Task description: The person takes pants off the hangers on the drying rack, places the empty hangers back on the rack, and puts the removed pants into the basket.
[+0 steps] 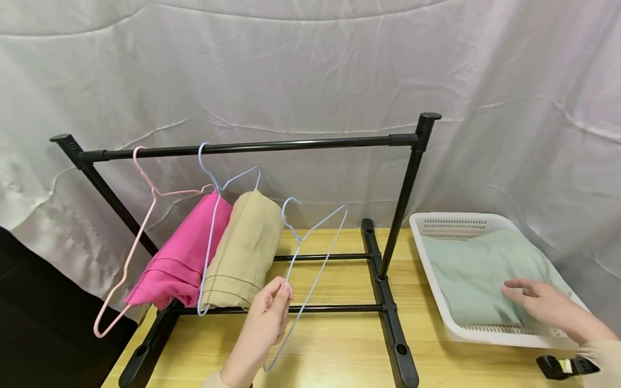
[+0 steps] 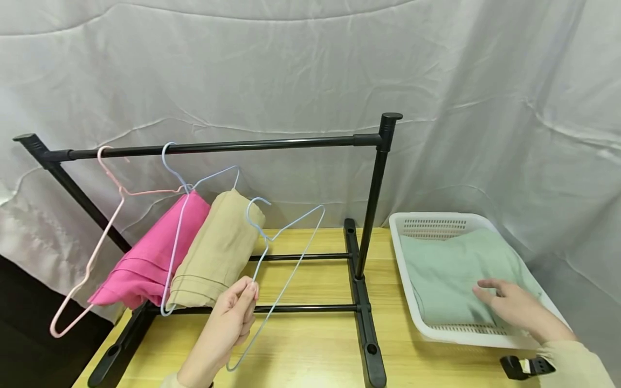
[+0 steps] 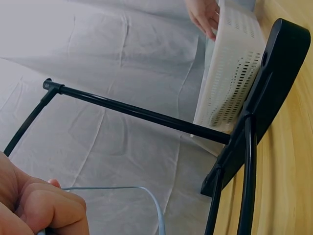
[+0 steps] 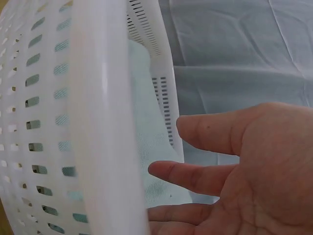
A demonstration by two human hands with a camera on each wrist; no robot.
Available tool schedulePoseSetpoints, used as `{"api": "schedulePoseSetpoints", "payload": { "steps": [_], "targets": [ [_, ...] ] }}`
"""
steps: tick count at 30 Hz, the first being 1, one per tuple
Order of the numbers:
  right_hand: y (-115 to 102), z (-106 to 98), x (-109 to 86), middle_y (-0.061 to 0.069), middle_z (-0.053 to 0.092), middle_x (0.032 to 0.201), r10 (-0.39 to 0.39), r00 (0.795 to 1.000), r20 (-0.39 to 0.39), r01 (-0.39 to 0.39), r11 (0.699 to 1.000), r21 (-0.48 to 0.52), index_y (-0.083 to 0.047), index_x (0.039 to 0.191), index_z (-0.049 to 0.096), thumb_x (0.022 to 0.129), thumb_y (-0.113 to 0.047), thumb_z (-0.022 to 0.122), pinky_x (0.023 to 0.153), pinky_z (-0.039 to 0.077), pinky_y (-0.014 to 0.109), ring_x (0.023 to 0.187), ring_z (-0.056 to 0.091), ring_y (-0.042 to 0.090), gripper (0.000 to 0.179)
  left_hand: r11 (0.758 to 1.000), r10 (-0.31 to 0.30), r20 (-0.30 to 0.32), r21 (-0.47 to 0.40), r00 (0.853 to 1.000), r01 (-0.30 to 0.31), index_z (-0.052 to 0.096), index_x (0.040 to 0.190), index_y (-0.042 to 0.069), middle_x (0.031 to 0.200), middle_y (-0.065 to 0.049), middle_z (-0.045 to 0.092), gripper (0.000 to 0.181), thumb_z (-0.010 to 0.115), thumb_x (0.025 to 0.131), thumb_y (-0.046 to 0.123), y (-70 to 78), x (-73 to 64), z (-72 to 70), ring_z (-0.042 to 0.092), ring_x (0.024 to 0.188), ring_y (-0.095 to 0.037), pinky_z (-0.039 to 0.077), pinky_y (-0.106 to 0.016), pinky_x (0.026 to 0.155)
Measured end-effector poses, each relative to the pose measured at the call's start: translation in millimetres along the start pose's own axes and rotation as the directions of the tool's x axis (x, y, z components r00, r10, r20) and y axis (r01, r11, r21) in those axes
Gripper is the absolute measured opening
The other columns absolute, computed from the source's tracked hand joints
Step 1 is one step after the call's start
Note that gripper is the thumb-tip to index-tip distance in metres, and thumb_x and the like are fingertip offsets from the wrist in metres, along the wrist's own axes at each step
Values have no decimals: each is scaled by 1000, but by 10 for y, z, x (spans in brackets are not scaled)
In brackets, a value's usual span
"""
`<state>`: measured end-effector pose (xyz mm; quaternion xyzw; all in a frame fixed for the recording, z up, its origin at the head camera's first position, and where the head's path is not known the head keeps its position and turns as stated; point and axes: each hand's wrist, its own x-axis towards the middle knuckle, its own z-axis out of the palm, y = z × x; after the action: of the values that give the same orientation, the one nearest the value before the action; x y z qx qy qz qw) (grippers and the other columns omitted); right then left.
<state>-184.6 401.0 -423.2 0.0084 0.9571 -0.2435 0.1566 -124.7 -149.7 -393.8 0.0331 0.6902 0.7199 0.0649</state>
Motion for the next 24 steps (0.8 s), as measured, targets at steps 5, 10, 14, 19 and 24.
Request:
{"api": "schedulePoseSetpoints", "payload": {
  "steps": [5, 10, 14, 19, 24],
  "targets": [
    [-22, -20, -7, 53, 42, 146, 2, 1000, -7, -2, 1000, 9, 18, 147, 45, 116, -50, 38, 94, 53, 68, 128, 47, 72, 75, 1000, 17, 0, 10, 1000, -17, 48, 99, 5, 55, 9, 24, 31, 44, 118, 30, 25, 19, 26, 19, 42, -3, 16, -16, 38],
    [-66, -27, -31, 53, 46, 143, -17, 999, -30, 18, 1000, 14, 16, 148, 44, 116, -50, 39, 92, 54, 68, 127, 49, 71, 74, 1000, 20, 6, 11, 1000, -20, 48, 100, 5, 55, 8, 24, 31, 44, 118, 30, 60, 34, 55, 19, 42, -3, 16, -17, 38],
    [-154, -16, -19, 54, 49, 139, -80, 991, -110, 81, 997, -1, 16, 147, 45, 116, -45, 42, 91, 54, 69, 125, 52, 71, 69, 1000, 27, -1, 4, 1000, -27, 47, 99, 4, 56, 7, 24, 30, 43, 118, 27, 132, 55, 65, 19, 41, -4, 16, -17, 38],
    [-286, -10, 11, 54, 46, 141, -132, 975, -180, 129, 991, -28, 15, 146, 46, 116, -43, 44, 93, 51, 74, 127, 52, 70, 65, 998, 61, 0, 19, 998, -61, 47, 99, 3, 56, 7, 23, 31, 44, 118, 28, 242, 84, 88, 19, 42, -4, 16, -17, 39],
    [-407, -34, 30, 52, 48, 142, -177, 959, -223, 174, 984, -32, 13, 145, 49, 115, -40, 46, 94, 50, 76, 126, 54, 69, 61, 997, 71, 3, 32, 997, -71, 47, 100, 4, 55, 7, 23, 32, 43, 118, 30, 302, 87, 132, 20, 43, -5, 17, -17, 39]
  ]
}}
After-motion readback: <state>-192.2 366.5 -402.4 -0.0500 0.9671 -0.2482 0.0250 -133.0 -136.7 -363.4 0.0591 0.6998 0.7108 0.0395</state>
